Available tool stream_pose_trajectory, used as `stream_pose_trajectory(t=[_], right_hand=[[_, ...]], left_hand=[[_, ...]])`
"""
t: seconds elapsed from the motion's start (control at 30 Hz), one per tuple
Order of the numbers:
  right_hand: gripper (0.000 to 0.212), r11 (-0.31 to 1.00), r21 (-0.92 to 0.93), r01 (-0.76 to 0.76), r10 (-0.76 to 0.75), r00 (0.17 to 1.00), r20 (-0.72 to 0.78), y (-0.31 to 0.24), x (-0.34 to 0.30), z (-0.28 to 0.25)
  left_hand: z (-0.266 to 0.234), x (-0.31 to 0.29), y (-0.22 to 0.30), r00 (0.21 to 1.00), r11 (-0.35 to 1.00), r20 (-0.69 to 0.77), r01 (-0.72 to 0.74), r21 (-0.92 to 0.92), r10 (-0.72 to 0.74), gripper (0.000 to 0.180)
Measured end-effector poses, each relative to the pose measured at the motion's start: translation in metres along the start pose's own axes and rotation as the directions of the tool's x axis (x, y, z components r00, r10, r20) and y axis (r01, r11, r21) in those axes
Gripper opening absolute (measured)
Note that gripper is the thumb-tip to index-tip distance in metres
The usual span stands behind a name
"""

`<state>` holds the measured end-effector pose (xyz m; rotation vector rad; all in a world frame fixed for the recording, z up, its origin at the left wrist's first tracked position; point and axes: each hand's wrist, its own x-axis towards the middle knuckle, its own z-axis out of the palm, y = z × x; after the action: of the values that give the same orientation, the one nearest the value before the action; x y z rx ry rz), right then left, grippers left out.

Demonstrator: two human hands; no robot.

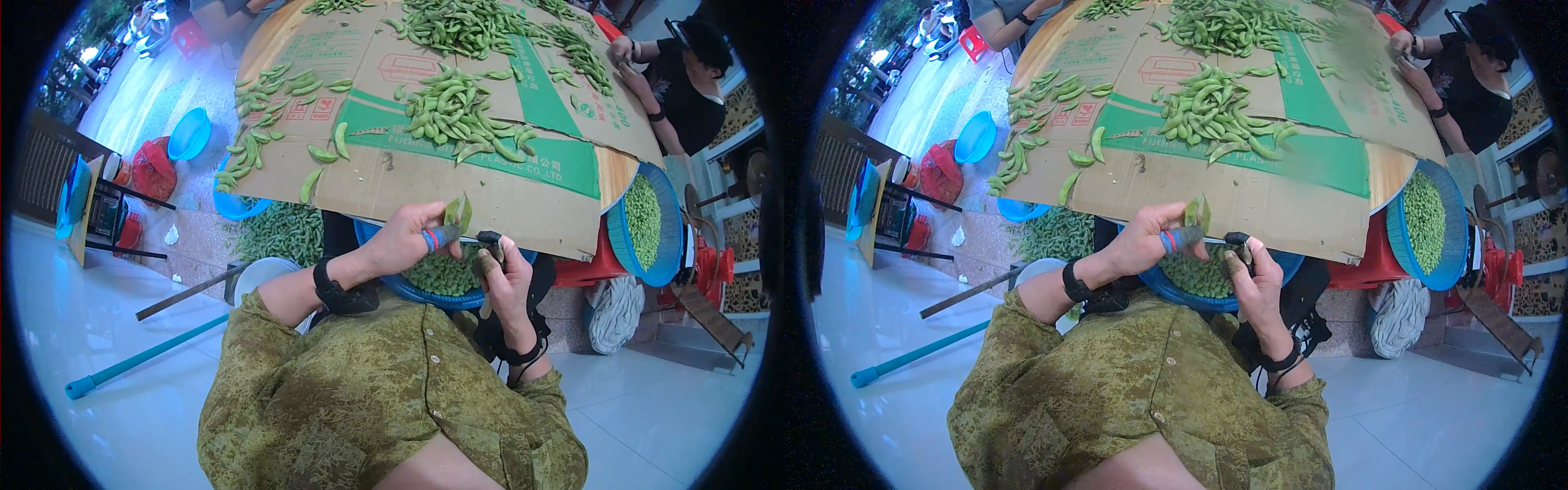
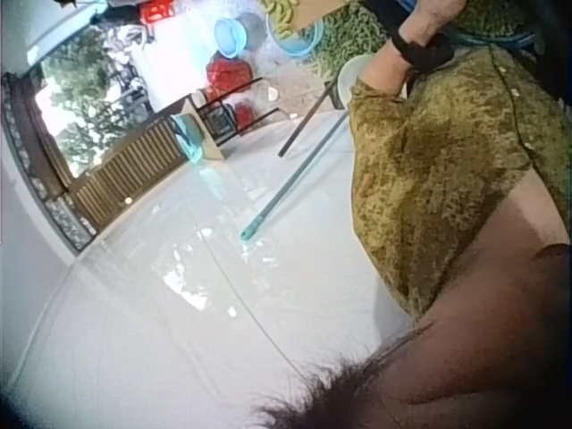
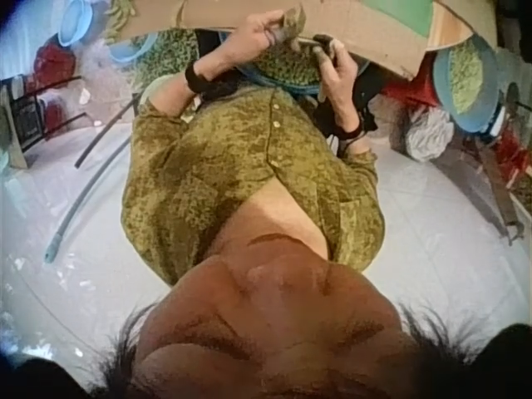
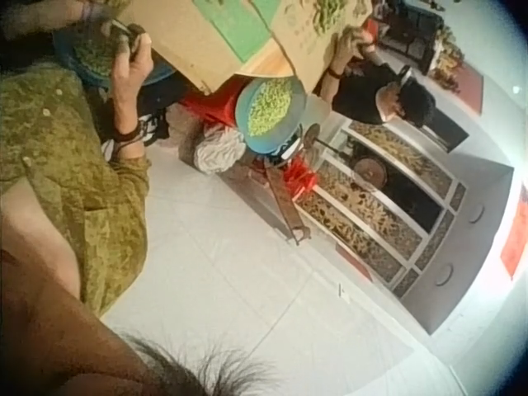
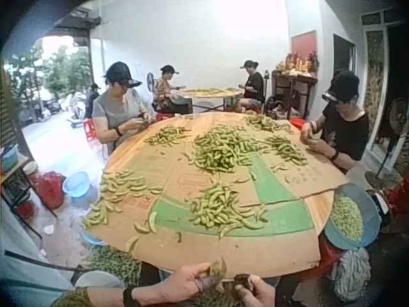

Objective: Peeling edamame pods to extract the beans into a container.

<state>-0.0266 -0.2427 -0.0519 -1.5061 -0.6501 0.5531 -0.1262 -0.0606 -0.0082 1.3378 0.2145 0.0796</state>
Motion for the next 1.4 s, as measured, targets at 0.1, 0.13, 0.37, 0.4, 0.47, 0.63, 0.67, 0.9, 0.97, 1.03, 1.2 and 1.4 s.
stream_pose_trajectory(t=[0.1, 0.13, 0.37, 0.4, 0.47, 0.63, 0.67, 0.9, 0.97, 1.03, 1.2, 1.4], right_hand=[[0.021, 0.999, -0.038, 0.007, -0.007, 1.000, 0.004, 0.004, 0.001, -0.003], [0.020, 0.999, -0.032, 0.002, -0.002, 1.000, -0.007, 0.004, 0.002, -0.004], [0.017, 0.997, 0.066, 0.027, -0.020, 0.995, -0.100, -0.002, 0.012, -0.009], [0.016, 0.997, 0.071, -0.030, 0.036, 0.995, -0.090, -0.004, 0.014, -0.008], [0.016, 1.000, 0.008, -0.007, 0.007, 0.995, -0.096, 0.000, 0.016, -0.005], [0.017, 0.999, 0.049, -0.016, 0.019, 0.998, -0.056, 0.003, 0.017, -0.007], [0.019, 0.999, 0.052, -0.008, 0.011, 0.998, -0.054, 0.004, 0.016, -0.007], [0.035, 0.991, 0.133, -0.001, 0.001, 1.000, -0.003, -0.010, 0.010, -0.001], [0.035, 0.989, 0.150, 0.001, -0.003, 1.000, 0.014, -0.013, 0.010, 0.003], [0.035, 0.985, 0.170, 0.002, -0.006, 1.000, 0.022, -0.015, 0.012, 0.007], [0.036, 0.940, 0.338, -0.047, 0.038, 0.999, 0.032, -0.018, 0.018, 0.017], [0.040, 0.808, 0.551, -0.210, 0.101, 0.970, 0.221, -0.012, 0.012, 0.020]], left_hand=[[-0.021, -0.009, 0.010, 0.989, 0.969, -0.136, -0.026, 0.247, 0.061, 0.013], [-0.033, -0.012, 0.015, 0.958, 0.844, -0.214, -0.048, 0.534, 0.190, 0.013], [-0.144, -0.002, 0.054, 0.518, -0.133, -0.079, 0.360, 0.923, 0.852, 0.040], [-0.134, 0.002, 0.059, 0.556, -0.151, -0.051, 0.311, 0.938, 0.830, 0.037], [-0.120, 0.016, 0.055, 0.693, 0.012, -0.091, 0.118, 0.993, 0.715, 0.036], [-0.096, 0.074, 0.037, 0.856, 0.135, -0.015, -0.065, 0.989, 0.517, 0.020], [-0.096, 0.083, 0.034, 0.881, 0.137, -0.090, 0.029, 0.990, 0.464, 0.015], [-0.105, 0.098, 0.018, 0.912, 0.333, -0.189, 0.062, 0.941, 0.363, 0.014], [-0.111, 0.096, 0.005, 0.834, 0.203, -0.073, -0.047, 0.978, 0.546, 0.012], [-0.098, 0.089, 0.014, 0.845, 0.263, -0.085, -0.068, 0.962, 0.528, 0.012], [-0.040, 0.044, 0.032, 0.960, 0.724, -0.041, -0.180, 0.666, 0.276, 0.012], [-0.011, 0.020, 0.007, 0.998, 0.988, 0.059, -0.002, 0.155, -0.007, 0.009]])
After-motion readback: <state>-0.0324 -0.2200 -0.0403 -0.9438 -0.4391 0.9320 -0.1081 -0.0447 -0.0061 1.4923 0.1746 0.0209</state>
